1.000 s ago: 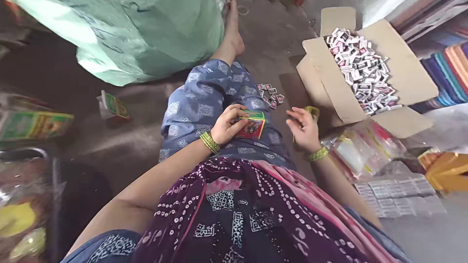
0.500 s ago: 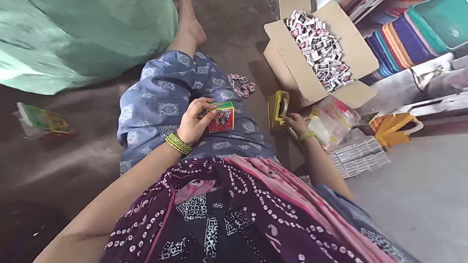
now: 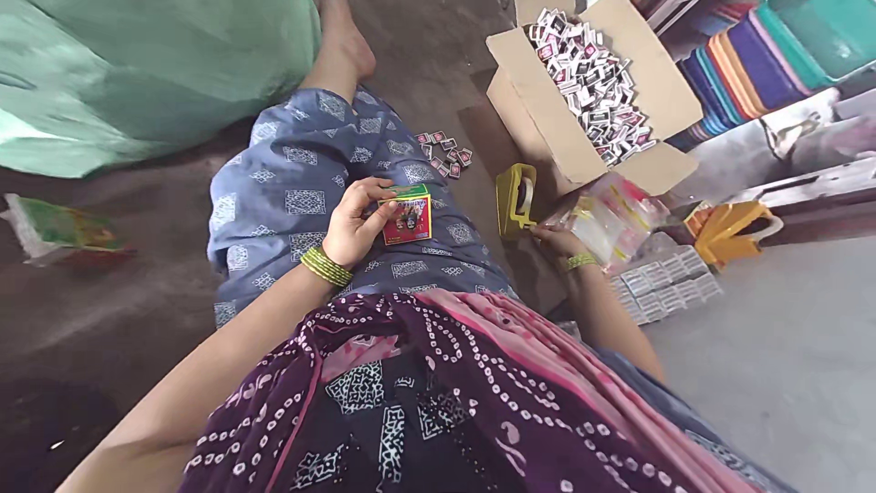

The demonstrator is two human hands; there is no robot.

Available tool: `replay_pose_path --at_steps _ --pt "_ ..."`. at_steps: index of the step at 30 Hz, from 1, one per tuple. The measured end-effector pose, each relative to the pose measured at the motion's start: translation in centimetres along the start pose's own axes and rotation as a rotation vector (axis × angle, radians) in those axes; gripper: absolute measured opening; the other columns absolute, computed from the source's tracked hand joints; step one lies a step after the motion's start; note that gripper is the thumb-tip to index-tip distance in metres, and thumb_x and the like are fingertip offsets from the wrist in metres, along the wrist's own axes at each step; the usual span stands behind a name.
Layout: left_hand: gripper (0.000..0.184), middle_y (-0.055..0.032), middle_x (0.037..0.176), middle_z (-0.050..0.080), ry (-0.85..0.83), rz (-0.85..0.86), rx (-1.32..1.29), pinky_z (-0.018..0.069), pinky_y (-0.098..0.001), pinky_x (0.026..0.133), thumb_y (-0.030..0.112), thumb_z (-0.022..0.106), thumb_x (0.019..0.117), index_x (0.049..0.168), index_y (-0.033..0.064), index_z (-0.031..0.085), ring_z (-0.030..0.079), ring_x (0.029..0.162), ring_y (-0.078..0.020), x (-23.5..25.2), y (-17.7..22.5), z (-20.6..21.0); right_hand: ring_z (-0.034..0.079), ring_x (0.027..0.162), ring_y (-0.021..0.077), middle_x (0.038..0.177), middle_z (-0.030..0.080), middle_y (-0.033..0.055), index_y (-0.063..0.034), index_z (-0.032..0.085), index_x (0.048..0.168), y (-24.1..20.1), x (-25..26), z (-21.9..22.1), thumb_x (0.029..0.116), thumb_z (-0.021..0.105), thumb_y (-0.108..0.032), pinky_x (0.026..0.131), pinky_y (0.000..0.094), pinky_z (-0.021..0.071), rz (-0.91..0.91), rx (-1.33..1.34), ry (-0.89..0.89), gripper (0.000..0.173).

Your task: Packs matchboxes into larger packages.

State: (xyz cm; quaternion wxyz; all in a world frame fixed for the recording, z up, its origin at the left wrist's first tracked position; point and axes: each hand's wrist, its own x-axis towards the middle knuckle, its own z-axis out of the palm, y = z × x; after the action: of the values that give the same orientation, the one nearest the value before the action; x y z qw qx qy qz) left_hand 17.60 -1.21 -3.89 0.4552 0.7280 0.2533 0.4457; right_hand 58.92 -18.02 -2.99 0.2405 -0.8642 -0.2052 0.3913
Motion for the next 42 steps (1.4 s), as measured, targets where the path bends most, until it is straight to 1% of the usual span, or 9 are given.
replay_pose_path --at_steps 7,9,12,15,21,23,26,36,42 --pt "0.022 -0.0137 0.135 0.059 0.004 0.001 -0.017 0.0539 -0.037 0.1 0.019 0.063 0.101 0.116 0.0031 0.068 0.061 0.119 -0.0193 -0.1 -0.2 0.0 0.05 0.06 0.0067 0.089 0.067 0.0035 -0.0048 0.068 0.118 1.7 0.1 2.6 0.0977 0.071 -0.026 0.054 0.0255 0.0428 -0.013 0.215 0.046 0.03" --pt "0.022 -0.014 0.135 0.059 0.002 0.004 -0.02 0.0547 -0.0368 0.099 0.018 0.063 0.1013 0.116 0.0028 0.068 0.062 0.118 -0.0193 -0.2 -0.2 0.0 0.056 0.07 0.011 0.094 0.07 0.006 -0.0059 0.072 0.115 1.9 0.4 2.8 0.096 0.073 -0.03 0.064 0.0308 0.0475 -0.061 0.063 0.109 0.03" --pt "0.022 -0.014 0.135 0.059 0.003 0.0 -0.015 0.0554 -0.0358 0.098 0.018 0.063 0.1013 0.116 0.0032 0.068 0.063 0.116 -0.0184 -0.2 -0.2 0.0 0.067 0.109 0.0298 0.113 0.072 0.0172 -0.0046 0.075 0.113 0.5 -0.3 2.4 0.0916 0.077 -0.031 0.1 0.0512 0.0499 -0.089 -0.331 0.189 0.034" --pt "0.022 -0.0145 0.134 0.059 -0.006 0.007 -0.01 0.0545 -0.0368 0.099 0.019 0.062 0.1014 0.116 0.0028 0.068 0.063 0.117 -0.0191 -0.1 0.0 0.1 0.064 0.118 0.0378 0.12 0.07 0.0217 -0.0038 0.073 0.117 -0.3 -1.0 2.1 0.0921 0.074 -0.032 0.105 0.0604 0.0451 -0.09 -0.576 0.138 0.038" --pt "0.02 -0.0142 0.129 0.064 0.03 0.0 0.053 0.0526 -0.0404 0.103 0.015 0.061 0.1006 0.111 0.0012 0.07 0.062 0.12 -0.0216 0.4 0.3 0.2 0.067 0.089 0.0082 0.109 0.072 0.0063 -0.0036 0.07 0.118 -6.4 -5.3 5.3 0.0967 0.071 -0.024 0.08 0.028 0.0573 -0.597 0.083 -0.134 0.029" --pt "0.021 -0.0136 0.127 0.064 0.038 0.001 0.05 0.053 -0.0399 0.103 0.016 0.061 0.1011 0.112 0.0015 0.07 0.062 0.12 -0.0215 0.6 0.1 0.3 0.069 0.106 0.0165 0.125 0.069 0.0086 -0.0037 0.067 0.129 -9.8 -7.4 7.6 0.0974 0.069 -0.025 0.093 0.0366 0.0599 -0.712 0.266 -0.272 0.038" --pt "0.022 -0.0142 0.127 0.064 0.046 0.003 0.029 0.0526 -0.0399 0.104 0.017 0.06 0.1006 0.113 0.0004 0.07 0.061 0.122 -0.0217 0.7 -0.1 0.5 0.063 0.123 0.0221 0.143 0.061 0.0055 -0.0076 0.071 0.121 -13.9 -10.1 11.4 0.099 0.066 -0.027 0.104 0.0453 0.0549 -0.795 0.394 -0.442 0.029" --pt "0.029 -0.0139 0.127 0.065 0.041 -0.015 0.049 0.0511 -0.0405 0.106 0.023 0.058 0.1016 0.116 0.001 0.07 0.06 0.123 -0.0213 0.6 -0.2 0.3 0.063 0.122 0.0168 0.134 0.066 0.0082 -0.0047 0.075 0.108 -16.8 -10.0 17.2 0.0947 0.073 -0.023 0.1 0.0368 0.0546 -0.714 0.32 -0.395 0.022" --pt "0.038 -0.0142 0.12 0.066 0.086 -0.001 0.079 0.0552 -0.0391 0.1 0.022 0.087 0.0818 0.106 0.0005 0.068 0.063 0.117 -0.0216 0.9 -0.2 1.0 0.068 0.097 0.0185 0.105 0.072 0.0077 -0.0056 0.075 0.096 -16.7 -9.8 17.8 0.0881 0.079 -0.016 0.084 0.0375 0.0588 -0.662 0.407 -0.331 0.014"
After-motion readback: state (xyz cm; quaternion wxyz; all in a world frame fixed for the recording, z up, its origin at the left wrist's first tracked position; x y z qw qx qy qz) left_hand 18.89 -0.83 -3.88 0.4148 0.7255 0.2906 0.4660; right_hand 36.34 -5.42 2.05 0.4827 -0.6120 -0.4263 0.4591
